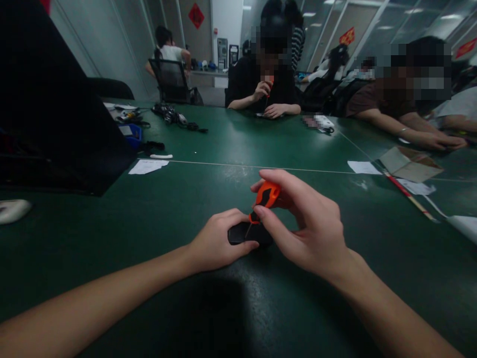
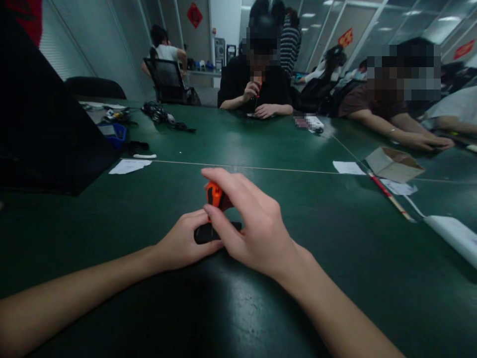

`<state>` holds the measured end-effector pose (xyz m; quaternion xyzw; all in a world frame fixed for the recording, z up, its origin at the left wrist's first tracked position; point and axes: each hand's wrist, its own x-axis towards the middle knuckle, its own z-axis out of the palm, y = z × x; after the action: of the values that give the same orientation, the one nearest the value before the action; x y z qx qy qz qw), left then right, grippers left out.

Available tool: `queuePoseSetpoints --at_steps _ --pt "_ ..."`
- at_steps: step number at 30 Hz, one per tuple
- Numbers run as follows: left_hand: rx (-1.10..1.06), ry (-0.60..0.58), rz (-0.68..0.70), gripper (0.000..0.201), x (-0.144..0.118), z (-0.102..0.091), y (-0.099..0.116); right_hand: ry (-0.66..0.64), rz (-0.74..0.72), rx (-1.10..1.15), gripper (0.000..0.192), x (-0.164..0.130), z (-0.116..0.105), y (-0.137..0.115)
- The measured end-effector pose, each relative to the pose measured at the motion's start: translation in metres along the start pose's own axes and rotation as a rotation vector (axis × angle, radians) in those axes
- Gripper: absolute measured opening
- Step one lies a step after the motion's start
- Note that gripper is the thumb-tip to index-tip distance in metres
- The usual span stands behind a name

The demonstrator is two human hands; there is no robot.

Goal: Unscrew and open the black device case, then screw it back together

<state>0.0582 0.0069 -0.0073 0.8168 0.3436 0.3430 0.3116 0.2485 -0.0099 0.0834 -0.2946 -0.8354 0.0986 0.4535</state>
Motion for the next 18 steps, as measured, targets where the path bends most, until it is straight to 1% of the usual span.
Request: queuePoseSetpoints --at_steps 4,5,8,11,12,14,15,16,17,18 --pt "-0.012 -0.001 -0.001 0.035 0.001 -0.002 0.002 -0.086 0.017 -0.007 0.047 0.005 -0.007 -0.006" --pt "-0.011 -0.004 -0.002 0.033 0.001 -0.002 0.002 -0.109 0.013 -0.035 0.042 0.007 -0.011 -0.008" --pt "-0.013 -0.021 -0.011 0.033 0.001 -0.003 0.004 -0.212 -0.003 -0.133 0.016 0.016 -0.021 -0.016" --pt "-0.029 -0.022 -0.022 0.035 0.001 -0.002 0.004 -0.293 0.032 -0.183 0.004 0.021 -0.028 -0.023" --pt "-0.033 -0.014 -0.025 0.035 0.001 -0.002 0.003 -0.312 0.046 -0.192 0.010 0.022 -0.029 -0.025" --pt "-0.043 0.002 -0.024 0.034 0.000 -0.001 0.003 -0.348 0.054 -0.199 0.030 0.022 -0.030 -0.030" --pt "-0.046 0.003 -0.024 0.034 0.000 -0.001 0.002 -0.364 0.049 -0.193 0.038 0.022 -0.030 -0.032" --pt "-0.047 0.001 -0.021 0.034 0.000 -0.001 0.002 -0.377 0.047 -0.194 0.039 0.022 -0.031 -0.033" --pt "-0.046 -0.008 -0.013 0.034 0.001 -0.001 0.002 -0.387 0.048 -0.212 0.034 0.022 -0.032 -0.034" --pt "-0.043 -0.014 -0.005 0.033 0.001 -0.001 0.002 -0.392 0.049 -0.246 0.024 0.022 -0.033 -0.034"
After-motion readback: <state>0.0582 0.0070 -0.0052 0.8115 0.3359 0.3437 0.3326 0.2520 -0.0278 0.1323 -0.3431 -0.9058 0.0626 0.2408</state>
